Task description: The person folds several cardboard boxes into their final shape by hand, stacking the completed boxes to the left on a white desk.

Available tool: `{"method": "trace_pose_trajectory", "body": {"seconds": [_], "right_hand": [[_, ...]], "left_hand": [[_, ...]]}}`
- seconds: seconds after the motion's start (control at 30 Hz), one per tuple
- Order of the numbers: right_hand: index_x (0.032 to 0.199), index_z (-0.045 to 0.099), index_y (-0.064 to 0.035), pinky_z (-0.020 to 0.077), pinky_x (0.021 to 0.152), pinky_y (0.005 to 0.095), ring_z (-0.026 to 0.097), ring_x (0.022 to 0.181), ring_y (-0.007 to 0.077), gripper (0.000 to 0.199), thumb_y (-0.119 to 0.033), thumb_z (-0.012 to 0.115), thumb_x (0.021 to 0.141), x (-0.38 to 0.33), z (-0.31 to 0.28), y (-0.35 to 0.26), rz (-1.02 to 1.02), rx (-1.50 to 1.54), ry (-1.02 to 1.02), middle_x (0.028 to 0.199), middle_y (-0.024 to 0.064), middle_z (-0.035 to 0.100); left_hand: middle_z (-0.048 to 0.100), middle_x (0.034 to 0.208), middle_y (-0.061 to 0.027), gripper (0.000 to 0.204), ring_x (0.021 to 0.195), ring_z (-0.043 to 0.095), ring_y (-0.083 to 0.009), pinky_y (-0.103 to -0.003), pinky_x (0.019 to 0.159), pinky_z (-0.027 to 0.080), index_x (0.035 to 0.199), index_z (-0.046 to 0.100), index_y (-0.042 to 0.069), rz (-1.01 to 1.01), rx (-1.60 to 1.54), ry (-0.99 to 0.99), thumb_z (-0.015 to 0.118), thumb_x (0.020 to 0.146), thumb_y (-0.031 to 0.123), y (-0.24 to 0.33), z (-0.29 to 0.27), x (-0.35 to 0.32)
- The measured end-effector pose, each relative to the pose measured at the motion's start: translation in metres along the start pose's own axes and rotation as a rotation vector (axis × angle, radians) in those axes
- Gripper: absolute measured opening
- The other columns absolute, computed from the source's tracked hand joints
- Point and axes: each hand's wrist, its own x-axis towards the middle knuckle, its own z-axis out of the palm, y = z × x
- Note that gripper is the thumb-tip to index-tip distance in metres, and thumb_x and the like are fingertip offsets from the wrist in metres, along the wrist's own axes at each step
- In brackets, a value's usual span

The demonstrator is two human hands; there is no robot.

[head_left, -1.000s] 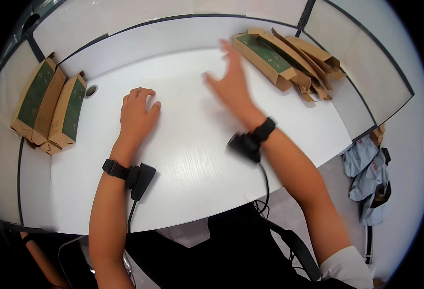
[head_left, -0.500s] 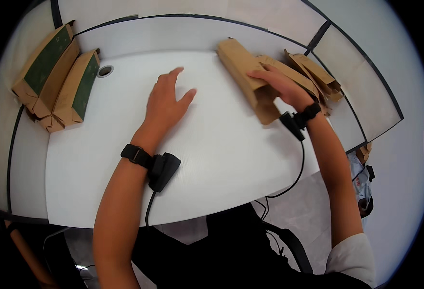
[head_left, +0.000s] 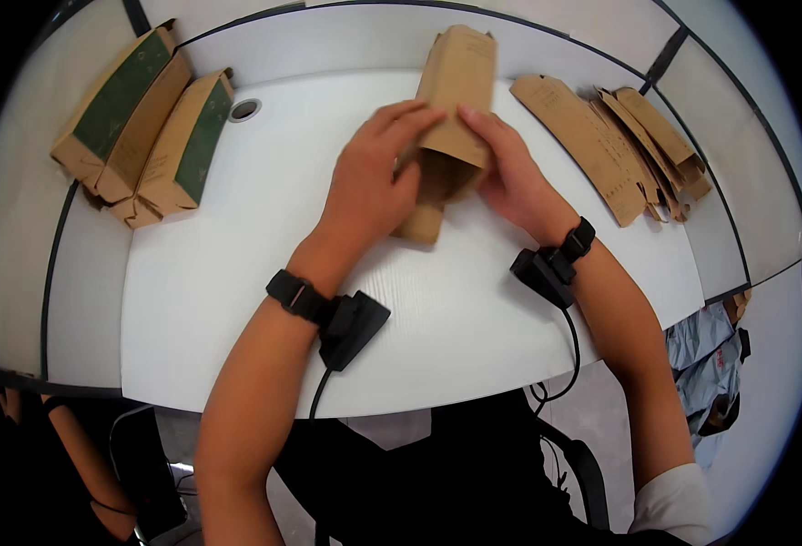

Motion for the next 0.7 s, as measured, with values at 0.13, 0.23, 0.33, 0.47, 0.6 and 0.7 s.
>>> {"method": "trace_pose_trajectory", "body": {"seconds": [0.13,0.23,0.33,0.47,0.6,0.7], "right_hand": [[0.139,0.046,-0.0012,0.052,0.099,0.0366,0.062,0.119,0.0204,0.062,-0.025,0.078,0.091,-0.001,-0.007,-0.01,-0.346,-0.217,0.03,0.13,0.0126,0.061],[0.151,0.034,-0.0046,0.0441,0.109,0.0374,0.054,0.13,0.0254,0.085,-0.02,0.083,0.084,0.0,-0.021,-0.018,-0.676,-0.75,-0.088,0.139,0.0148,0.056],[0.161,0.019,-0.008,0.0353,0.117,0.04,0.038,0.145,0.0306,0.1,-0.029,0.081,0.086,0.013,-0.021,-0.009,-0.823,-0.901,-0.104,0.161,0.0193,0.031],[0.15,0.043,-0.0041,0.0479,0.102,0.0407,0.058,0.126,0.0296,0.07,-0.028,0.072,0.091,-0.012,0.003,-0.015,-0.408,-0.518,-0.286,0.139,0.0205,0.058],[0.14,0.052,-0.0019,0.0533,0.088,0.0377,0.068,0.102,0.0286,0.055,-0.023,0.069,0.092,0.004,-0.012,0.015,-0.42,-0.867,-0.058,0.119,0.0182,0.067],[0.131,0.048,0.0031,0.054,0.077,0.0378,0.067,0.086,0.0246,0.048,-0.02,0.067,0.093,0.004,-0.01,0.024,-0.259,-0.738,0.233,0.105,0.0173,0.067]], "left_hand": [[0.047,0.15,-0.0148,0.083,0.132,0.052,-0.0342,-0.047,0.106,0.047,0.147,0.041,0.011,0.037,-0.136,-0.035,0.083,0.075,0.016,0.015,0.004,-0.005],[0.035,0.158,-0.0174,0.107,0.136,0.048,-0.0328,-0.049,0.106,0.045,0.155,0.029,0.011,-0.024,-0.19,0.052,0.092,0.07,0.028,0.024,0.001,0.001],[0.035,0.159,-0.0147,0.119,0.139,0.046,-0.0337,-0.049,0.107,0.045,0.162,0.02,0.014,0.067,-0.088,0.091,0.092,0.069,0.029,0.019,-0.003,0.005],[0.042,0.151,-0.0141,0.083,0.134,0.05,-0.0312,-0.044,0.105,0.048,0.155,0.041,0.015,0.186,0.08,0.035,0.078,0.081,0.011,0.017,-0.009,0.003],[0.05,0.136,-0.0141,0.062,0.118,0.058,-0.0264,-0.039,0.097,0.053,0.149,0.05,0.014,-0.127,-0.022,-0.035,0.06,0.089,0.006,0.009,-0.006,0.0],[0.053,0.132,-0.0153,0.054,0.109,0.065,-0.0253,-0.036,0.081,0.06,0.148,0.049,0.01,-0.192,-0.209,-0.018,0.05,0.094,0.012,0.0,-0.008,-0.002]]}}
